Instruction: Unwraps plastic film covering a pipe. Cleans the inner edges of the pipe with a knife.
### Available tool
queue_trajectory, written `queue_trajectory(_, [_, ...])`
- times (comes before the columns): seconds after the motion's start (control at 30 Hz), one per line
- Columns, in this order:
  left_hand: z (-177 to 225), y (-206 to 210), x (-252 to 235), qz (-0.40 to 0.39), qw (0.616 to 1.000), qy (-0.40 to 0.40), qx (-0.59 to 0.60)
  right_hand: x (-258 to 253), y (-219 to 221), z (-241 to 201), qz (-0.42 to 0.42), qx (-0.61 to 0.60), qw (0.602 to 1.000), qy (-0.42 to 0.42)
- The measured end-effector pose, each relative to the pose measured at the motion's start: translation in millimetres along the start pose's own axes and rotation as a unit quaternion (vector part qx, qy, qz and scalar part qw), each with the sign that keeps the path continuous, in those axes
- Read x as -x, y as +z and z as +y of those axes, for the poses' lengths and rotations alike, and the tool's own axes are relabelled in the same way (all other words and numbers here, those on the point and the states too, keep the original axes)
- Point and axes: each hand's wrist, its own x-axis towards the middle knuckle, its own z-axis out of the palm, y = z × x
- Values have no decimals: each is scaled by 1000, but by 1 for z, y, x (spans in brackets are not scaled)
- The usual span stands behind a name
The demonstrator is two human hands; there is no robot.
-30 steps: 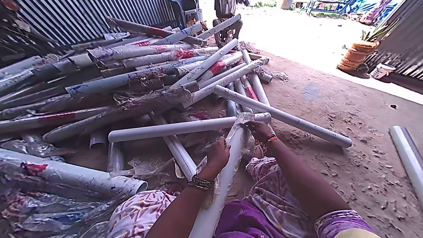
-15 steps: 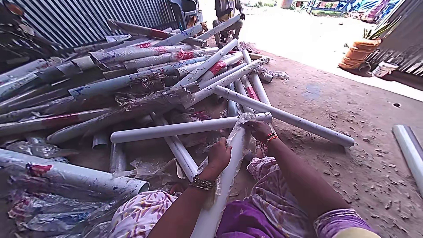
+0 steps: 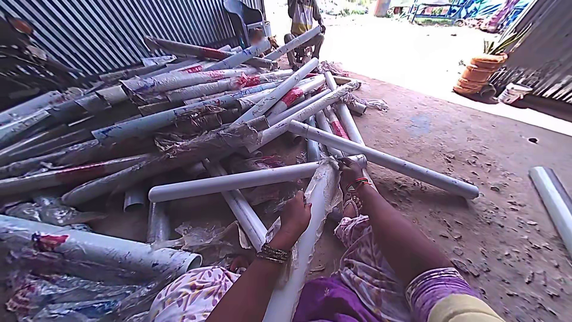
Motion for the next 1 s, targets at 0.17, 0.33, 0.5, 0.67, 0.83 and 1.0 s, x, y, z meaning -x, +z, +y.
queue_trajectory(0.17, [-4, -10, -2, 25, 1000, -2, 4, 5, -3, -17, 94, -276, 947, 135])
queue_trajectory(0.33, [-8, -13, -2, 31, 999, -7, 5, 28, -10, -35, 19, -164, 975, 148])
queue_trajectory(0.5, [-6, -11, 4, 28, 1000, -1, -5, 21, -3, -34, -13, -130, 983, 130])
queue_trajectory(0.67, [4, -5, 12, 15, 998, 16, -51, 3, 2, -36, -63, 46, 993, 83])
queue_trajectory(0.83, [5, 1, 9, 13, 998, 14, -63, 1, -5, -38, -158, 70, 984, 48])
queue_trajectory(1.0, [-3, 3, -1, 43, 998, 36, 3, 9, -10, -33, -94, -71, 992, 45])
